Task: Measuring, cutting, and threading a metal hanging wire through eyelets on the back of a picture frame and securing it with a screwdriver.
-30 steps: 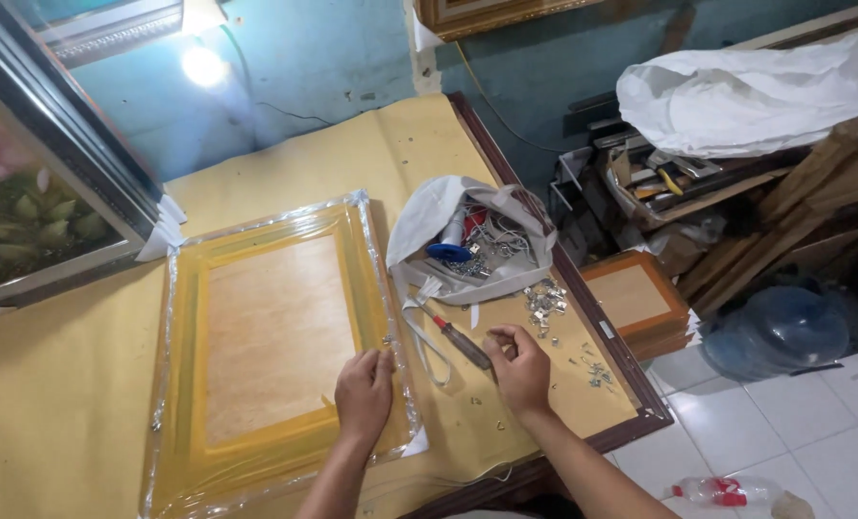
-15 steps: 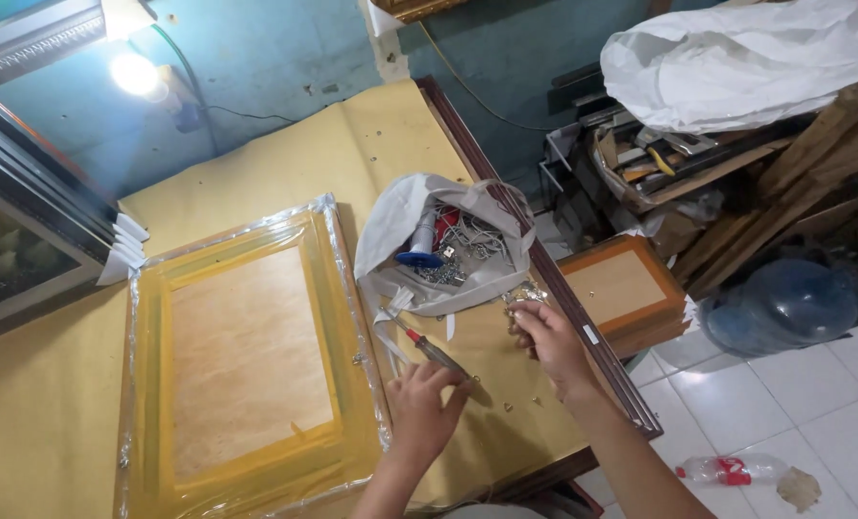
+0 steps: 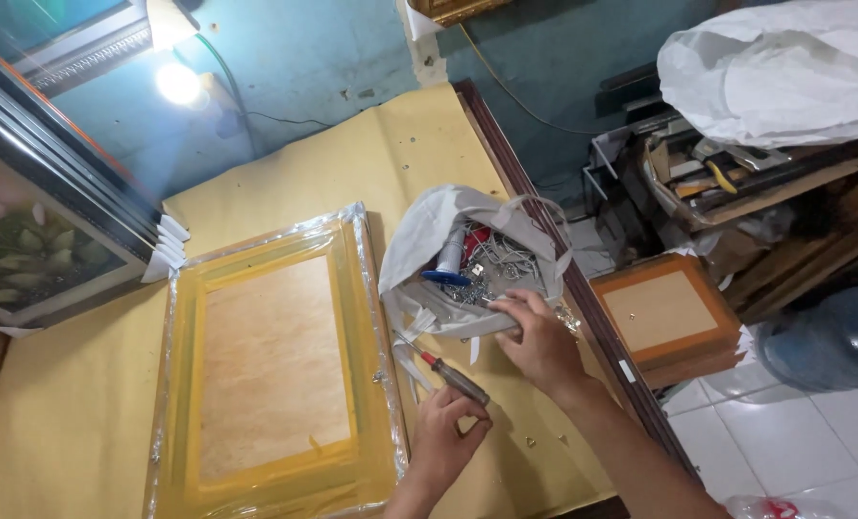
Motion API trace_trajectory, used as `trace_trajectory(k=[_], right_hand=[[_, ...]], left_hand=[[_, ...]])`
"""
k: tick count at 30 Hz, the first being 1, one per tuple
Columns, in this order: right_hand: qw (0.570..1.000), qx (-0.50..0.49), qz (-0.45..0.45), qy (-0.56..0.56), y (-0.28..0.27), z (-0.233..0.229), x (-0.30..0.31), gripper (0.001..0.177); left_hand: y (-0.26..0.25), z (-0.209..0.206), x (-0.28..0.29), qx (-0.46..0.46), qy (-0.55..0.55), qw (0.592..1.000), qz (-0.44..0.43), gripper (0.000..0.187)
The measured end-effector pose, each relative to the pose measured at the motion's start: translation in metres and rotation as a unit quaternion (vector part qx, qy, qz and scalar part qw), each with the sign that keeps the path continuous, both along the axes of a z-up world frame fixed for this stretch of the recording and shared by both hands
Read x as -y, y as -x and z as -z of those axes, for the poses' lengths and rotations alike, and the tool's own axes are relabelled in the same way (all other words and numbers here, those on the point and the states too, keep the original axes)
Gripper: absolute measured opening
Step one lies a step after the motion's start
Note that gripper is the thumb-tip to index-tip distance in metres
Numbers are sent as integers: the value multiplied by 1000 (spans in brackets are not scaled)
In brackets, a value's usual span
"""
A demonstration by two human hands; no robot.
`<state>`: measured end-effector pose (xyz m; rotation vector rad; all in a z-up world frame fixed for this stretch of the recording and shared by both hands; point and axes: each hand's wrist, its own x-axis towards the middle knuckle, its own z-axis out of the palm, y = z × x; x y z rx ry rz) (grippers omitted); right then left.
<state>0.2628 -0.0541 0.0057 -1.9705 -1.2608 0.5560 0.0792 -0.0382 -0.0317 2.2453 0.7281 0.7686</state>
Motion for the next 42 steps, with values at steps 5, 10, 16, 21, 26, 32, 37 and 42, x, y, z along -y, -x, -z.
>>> trace_trajectory(k=[5,10,16,21,26,32,37,42], right_hand=[[997,61,-48,0,6,5,-6,38],[992,19,-52,-110,22,1,-1,30],[995,-60,-75,13,61,-15,8,20],[984,-66,-168,-11,100,-14,20,12],[968,-58,-238,-58,140,-7,31,12],[955,-52,-287,-45,184,-10,37,15],[937,-68,-338,-50,218,-8,28,16],[929,-28,-357,-94,250,-5,20,16]], left_hand=[[9,-12,10,-2,41,999,-14,19],[21,-28,9,31,-32,998,-51,13],[47,-40,4,47,37,991,-118,8],[71,-54,4,38,90,981,-165,10],[103,-59,9,43,91,976,-194,12],[151,-64,22,62,94,958,-264,10],[201,-56,33,46,40,915,-399,6],[260,-40,48,-54,55,828,-555,9]])
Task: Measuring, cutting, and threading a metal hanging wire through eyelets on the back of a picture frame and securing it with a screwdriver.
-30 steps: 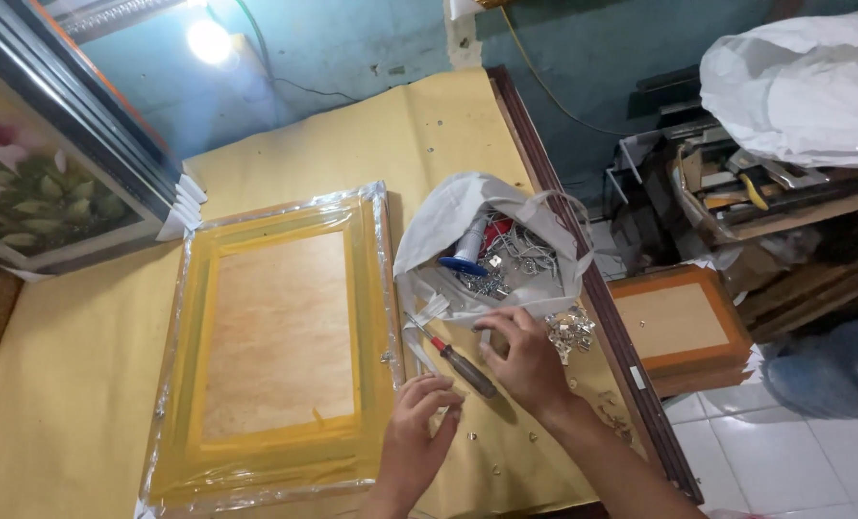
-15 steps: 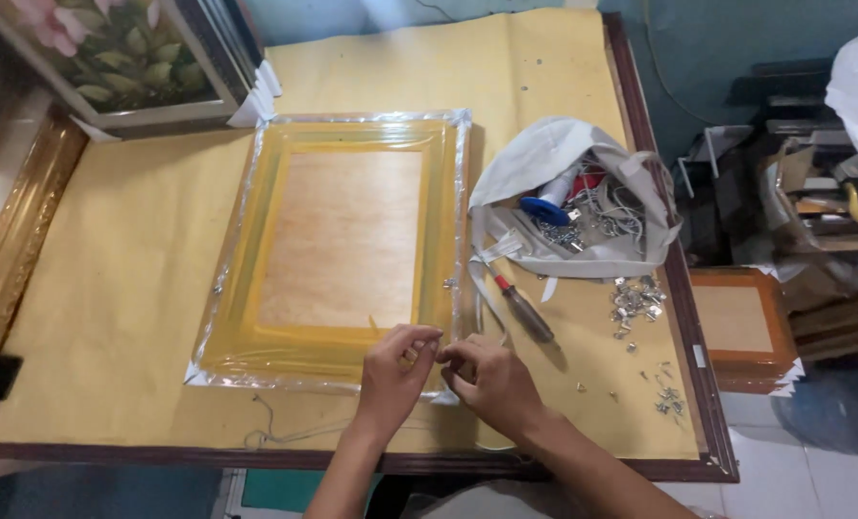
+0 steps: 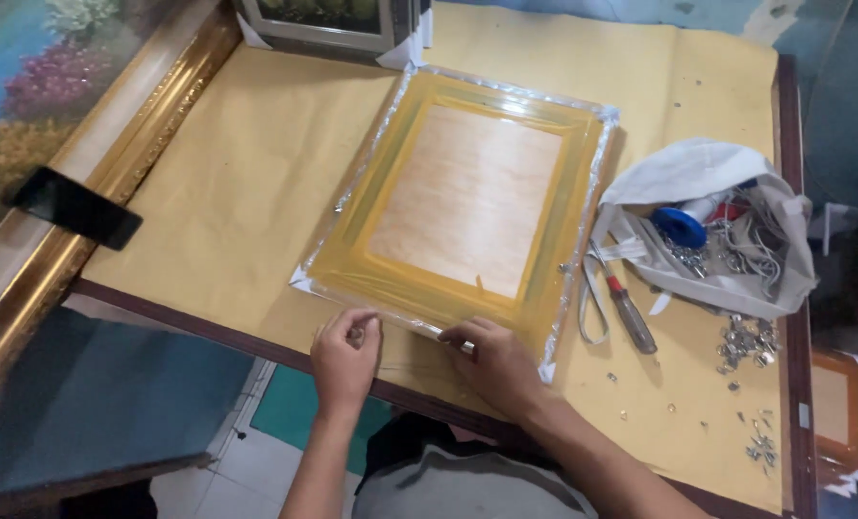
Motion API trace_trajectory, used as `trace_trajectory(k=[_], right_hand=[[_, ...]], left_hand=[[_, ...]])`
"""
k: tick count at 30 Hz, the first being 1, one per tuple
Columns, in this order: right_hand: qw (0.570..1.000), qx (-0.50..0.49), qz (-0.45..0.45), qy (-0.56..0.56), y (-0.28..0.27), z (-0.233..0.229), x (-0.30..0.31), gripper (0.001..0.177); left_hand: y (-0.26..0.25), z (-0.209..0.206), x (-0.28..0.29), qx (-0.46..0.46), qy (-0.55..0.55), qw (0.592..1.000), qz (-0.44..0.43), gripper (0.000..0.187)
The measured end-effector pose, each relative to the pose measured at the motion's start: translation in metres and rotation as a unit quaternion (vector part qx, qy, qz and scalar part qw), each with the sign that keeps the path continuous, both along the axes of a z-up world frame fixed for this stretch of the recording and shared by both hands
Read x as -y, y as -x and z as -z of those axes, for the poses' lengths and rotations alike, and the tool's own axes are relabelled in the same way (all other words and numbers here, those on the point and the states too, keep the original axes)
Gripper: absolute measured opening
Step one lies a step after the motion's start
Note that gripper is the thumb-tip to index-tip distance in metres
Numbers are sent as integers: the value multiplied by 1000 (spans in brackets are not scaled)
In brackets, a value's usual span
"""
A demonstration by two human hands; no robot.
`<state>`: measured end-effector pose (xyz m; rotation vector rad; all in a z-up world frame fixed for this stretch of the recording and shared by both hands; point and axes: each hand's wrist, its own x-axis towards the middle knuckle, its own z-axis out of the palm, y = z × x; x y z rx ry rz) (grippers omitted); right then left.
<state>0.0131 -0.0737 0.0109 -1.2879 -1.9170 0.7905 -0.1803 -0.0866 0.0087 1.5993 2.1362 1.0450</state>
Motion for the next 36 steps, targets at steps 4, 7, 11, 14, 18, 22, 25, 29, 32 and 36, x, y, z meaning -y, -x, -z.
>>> trace_trajectory(k=[4,7,11,14,18,22,25,29,32,36], right_hand=[[999,20,-26,-2,24,-13,-4,17],[993,91,-20,69,41,-18,-6,12],[992,95,-20,78,57,-22,-15,11],[996,64,-18,51,67,-6,-24,13],[1000,3,-10,-4,86,0,-41,13],[994,-26,20,108,107,-30,-51,11],[967,-76,54,238,112,-28,-64,27],[952,28,138,273,108,-45,-83,29],[964,41,165,206,101,-47,-90,19],[976,60,193,86,78,-17,-106,10]], left_hand=[[42,21,8,-92,74,983,144,36],[58,34,14,-158,49,953,253,27],[63,29,11,-172,-40,942,284,13],[65,24,6,-155,-40,935,316,13],[71,12,-21,-110,-77,926,353,11],[74,-11,-58,-52,-59,917,391,8],[73,-8,-85,-60,-87,910,402,22],[73,-15,-116,-15,-71,910,409,7],[79,-21,-136,10,-49,911,408,5],[86,-13,-163,83,-25,927,364,8]])
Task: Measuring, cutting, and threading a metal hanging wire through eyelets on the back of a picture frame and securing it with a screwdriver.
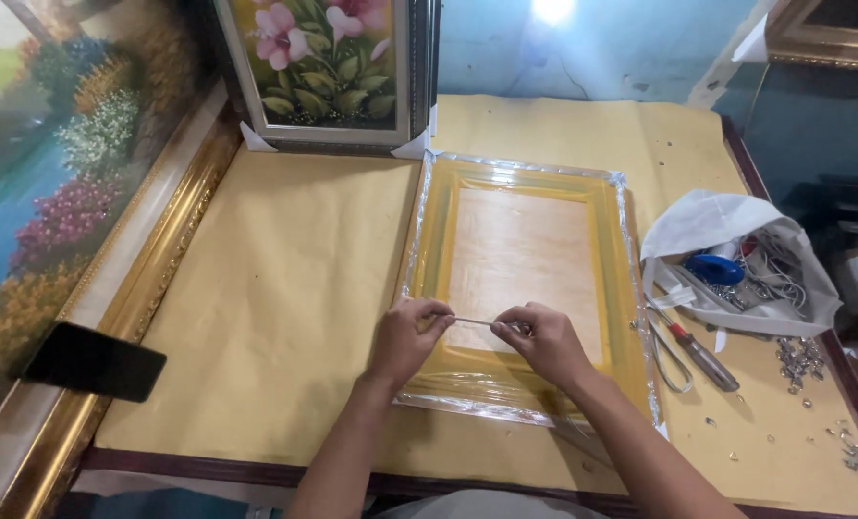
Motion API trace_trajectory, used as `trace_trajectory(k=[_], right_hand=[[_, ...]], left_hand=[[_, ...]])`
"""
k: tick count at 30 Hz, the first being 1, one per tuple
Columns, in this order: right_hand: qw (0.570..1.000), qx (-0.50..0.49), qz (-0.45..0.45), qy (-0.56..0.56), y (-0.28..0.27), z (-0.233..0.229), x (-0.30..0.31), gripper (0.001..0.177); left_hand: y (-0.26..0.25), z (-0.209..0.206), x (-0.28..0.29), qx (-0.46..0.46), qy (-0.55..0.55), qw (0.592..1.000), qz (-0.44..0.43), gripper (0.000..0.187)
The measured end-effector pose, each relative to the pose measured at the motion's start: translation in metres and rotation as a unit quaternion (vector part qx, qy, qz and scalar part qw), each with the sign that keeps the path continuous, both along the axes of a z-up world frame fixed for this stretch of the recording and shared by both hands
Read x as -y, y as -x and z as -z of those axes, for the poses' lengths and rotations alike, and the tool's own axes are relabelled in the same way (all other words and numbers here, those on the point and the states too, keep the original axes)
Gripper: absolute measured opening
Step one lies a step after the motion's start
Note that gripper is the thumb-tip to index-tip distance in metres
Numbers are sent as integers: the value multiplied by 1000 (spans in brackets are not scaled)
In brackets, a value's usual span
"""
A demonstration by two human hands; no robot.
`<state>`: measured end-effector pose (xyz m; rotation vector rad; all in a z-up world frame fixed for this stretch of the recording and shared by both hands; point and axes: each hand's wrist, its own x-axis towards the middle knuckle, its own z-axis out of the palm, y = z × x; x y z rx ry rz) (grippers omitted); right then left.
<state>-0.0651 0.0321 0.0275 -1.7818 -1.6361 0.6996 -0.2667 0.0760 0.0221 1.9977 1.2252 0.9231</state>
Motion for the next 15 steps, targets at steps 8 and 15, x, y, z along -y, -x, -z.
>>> trace_trajectory(k=[8,15], right_hand=[[976,210,-27,-44,21,9,-25,29],[998,57,-24,5,68,14,-51,22]], left_hand=[[-8,25,-19,-8,4,1000,-4,9],[-3,37,-21,59,7,993,-98,15]])
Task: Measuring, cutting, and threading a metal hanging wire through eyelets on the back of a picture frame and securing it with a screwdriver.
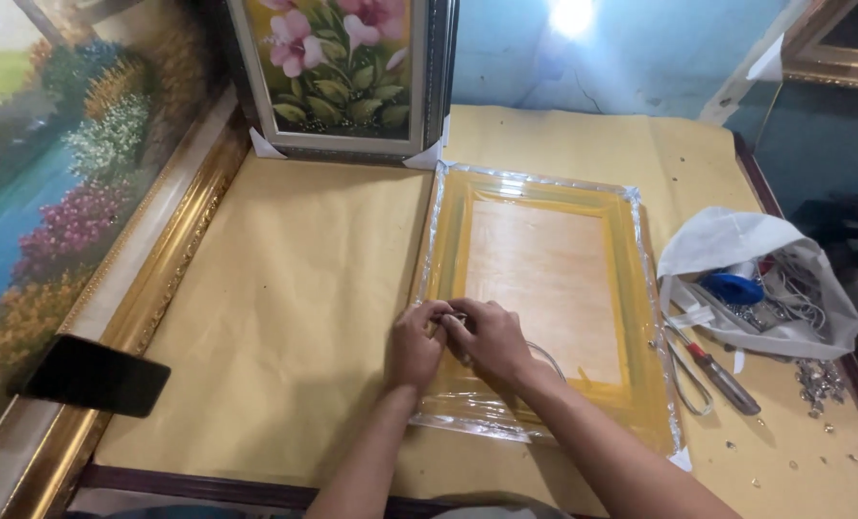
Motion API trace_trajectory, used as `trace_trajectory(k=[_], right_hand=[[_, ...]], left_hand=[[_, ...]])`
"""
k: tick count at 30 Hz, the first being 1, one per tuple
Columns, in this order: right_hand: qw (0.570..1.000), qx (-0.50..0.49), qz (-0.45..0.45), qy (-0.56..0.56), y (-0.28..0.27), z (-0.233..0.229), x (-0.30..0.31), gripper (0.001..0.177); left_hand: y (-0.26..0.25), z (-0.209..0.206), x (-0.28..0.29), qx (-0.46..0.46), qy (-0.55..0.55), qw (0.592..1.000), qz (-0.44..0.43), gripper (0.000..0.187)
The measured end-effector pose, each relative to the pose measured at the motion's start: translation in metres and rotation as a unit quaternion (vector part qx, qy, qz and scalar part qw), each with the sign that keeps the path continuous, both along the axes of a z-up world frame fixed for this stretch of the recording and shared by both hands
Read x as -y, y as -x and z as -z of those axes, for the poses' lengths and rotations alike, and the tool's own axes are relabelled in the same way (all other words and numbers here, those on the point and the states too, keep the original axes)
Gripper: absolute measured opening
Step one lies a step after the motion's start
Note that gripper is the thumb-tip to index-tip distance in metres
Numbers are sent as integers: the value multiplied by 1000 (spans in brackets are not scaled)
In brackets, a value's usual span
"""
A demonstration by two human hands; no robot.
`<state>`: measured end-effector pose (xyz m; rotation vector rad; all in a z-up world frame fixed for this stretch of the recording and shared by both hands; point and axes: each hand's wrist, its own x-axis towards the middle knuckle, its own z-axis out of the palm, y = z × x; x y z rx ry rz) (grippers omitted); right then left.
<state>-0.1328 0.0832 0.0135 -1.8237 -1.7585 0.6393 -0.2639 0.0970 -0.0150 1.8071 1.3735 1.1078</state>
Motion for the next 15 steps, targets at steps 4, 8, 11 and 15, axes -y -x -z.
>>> trace_trajectory(k=[4,8,11,15], right_hand=[[999,13,22,-33,11,12,3,23],[981,-95,56,-158,11,24,4,12],[964,-131,50,-224,10,30,6,9],[956,-91,6,-280,9,32,6,10]], left_hand=[[2,10,0,55,0,997,-53,13],[0,5,0,102,-32,993,-45,13],[-1,-6,7,147,-36,988,-34,12],[3,-11,10,147,-91,981,-93,10]])
